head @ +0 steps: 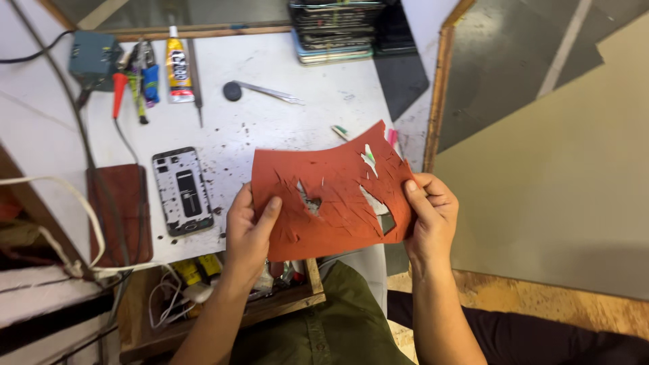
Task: The person cleans and scrapes the internal frame of a mobile phone using a spudger and a brush.
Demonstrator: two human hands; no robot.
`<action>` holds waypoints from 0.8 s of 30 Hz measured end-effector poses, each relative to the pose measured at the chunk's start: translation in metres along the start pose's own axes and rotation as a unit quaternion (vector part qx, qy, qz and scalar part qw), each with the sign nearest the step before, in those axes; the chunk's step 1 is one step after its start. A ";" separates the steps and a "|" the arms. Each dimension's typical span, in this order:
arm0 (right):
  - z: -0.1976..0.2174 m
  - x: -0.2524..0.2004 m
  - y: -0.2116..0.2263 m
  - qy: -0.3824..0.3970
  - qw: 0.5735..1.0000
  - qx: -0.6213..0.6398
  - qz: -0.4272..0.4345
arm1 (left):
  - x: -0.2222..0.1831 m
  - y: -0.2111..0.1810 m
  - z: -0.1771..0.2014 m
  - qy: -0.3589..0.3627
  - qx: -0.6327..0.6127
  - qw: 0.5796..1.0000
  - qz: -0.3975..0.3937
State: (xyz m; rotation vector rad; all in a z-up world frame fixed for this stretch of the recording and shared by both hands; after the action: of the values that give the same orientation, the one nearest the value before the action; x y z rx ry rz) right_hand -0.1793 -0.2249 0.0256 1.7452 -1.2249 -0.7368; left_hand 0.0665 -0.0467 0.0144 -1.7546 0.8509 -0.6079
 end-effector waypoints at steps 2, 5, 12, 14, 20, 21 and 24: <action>-0.008 0.005 -0.005 0.008 1.000 -0.003 0.006 | 0.006 -0.010 0.002 0.000 0.027 1.000 -0.011; -0.006 0.007 0.007 -0.035 0.999 -0.017 0.025 | 0.009 -0.005 -0.004 0.002 0.085 0.996 0.039; -0.015 -0.018 0.049 0.015 0.999 -0.019 0.022 | -0.017 -0.005 -0.001 0.172 0.235 0.956 0.041; -0.021 -0.020 0.049 0.048 0.998 0.034 -0.012 | -0.029 -0.029 0.008 0.246 0.127 0.961 0.011; -0.019 -0.002 -0.013 -0.051 0.975 0.035 -0.215 | -0.022 -0.037 0.031 0.195 0.235 0.944 0.124; -0.019 0.005 -0.033 -0.094 0.964 0.047 -0.246 | -0.010 -0.030 0.043 0.111 0.274 0.941 0.168; -0.046 0.029 -0.065 0.015 0.973 0.040 -0.229 | 0.023 -0.024 0.064 -0.023 0.367 0.906 0.209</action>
State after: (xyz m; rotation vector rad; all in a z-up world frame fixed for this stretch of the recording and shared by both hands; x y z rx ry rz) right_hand -0.1030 -0.2279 -0.0112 2.1293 -0.8434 -0.9282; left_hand 0.1346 -0.0227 0.0163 -0.8648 0.7922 -0.5026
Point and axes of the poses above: each hand's wrist, its own x-axis towards the middle knuckle, its own z-axis out of the back of the hand, y = z × x, the point moved 9 cm from there along x, towards the middle knuckle, and after that the axes turned 2 degrees about -z, right-handed, at the moved point
